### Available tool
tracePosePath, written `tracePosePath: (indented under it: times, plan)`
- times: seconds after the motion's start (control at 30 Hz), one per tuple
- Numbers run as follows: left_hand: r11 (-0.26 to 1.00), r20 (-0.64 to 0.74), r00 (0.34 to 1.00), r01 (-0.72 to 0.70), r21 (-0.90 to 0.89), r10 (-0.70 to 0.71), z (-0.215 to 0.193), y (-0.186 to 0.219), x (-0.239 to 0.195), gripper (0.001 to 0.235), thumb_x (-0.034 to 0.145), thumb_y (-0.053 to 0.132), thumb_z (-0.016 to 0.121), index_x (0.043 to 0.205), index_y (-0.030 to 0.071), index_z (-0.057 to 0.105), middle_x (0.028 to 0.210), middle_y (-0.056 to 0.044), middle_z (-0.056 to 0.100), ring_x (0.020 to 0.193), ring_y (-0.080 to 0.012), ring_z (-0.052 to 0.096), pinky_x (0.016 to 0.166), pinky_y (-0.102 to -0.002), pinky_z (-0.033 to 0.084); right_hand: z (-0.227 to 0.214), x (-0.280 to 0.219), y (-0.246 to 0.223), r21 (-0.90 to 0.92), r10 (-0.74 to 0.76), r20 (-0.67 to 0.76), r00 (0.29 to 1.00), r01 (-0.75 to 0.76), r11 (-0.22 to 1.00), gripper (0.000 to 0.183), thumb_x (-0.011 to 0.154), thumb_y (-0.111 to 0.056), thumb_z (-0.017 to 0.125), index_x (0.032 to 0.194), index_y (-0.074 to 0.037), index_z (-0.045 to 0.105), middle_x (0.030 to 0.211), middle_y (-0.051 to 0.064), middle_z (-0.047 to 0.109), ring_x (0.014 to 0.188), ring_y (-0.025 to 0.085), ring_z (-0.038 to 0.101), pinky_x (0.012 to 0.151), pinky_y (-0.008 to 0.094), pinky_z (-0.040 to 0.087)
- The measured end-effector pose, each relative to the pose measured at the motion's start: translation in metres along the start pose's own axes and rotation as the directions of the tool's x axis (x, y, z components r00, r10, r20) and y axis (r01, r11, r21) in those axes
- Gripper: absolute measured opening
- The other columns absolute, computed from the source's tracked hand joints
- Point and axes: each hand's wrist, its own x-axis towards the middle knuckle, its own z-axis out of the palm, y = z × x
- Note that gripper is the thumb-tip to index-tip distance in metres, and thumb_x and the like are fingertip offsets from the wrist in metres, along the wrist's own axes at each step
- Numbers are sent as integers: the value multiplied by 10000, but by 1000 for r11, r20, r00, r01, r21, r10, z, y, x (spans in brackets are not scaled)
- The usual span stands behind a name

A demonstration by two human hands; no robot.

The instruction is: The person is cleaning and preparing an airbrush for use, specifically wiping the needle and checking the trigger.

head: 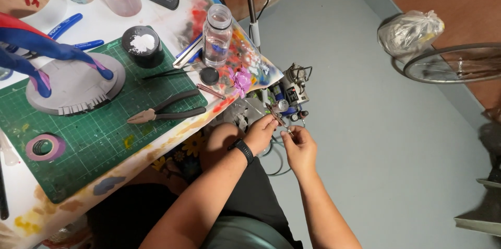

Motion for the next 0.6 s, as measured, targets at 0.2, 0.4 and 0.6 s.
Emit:
tracePosePath:
  times: [0.2,0.4,0.6]
  plan:
    - [999,-12,1000,5,-41,-5,0,4,-4,252,1063,324,554,1197,209,735,1046,-55,775,1105,-206,708,934,-377,596,6,0,-8,73,122,68,990,-127,989,217,962,-152,643,763,-96,706,511,50,616,494,99,465,475,239,348]
    - [998,-34,999,-42,-45,41,4,-9,3,223,1057,321,569,1096,186,742,937,-30,750,989,-188,706,880,-376,587,7,4,-1,104,112,77,991,-119,987,301,1012,-197,592,745,-113,702,485,75,617,484,125,487,509,235,370]
    - [998,-48,998,-50,-36,48,2,-7,3,214,1051,323,564,1099,215,743,925,0,742,982,-160,698,892,-349,583,9,6,2,121,88,93,992,-99,988,334,1056,-219,563,783,-78,693,516,95,645,514,167,622,551,257,448]
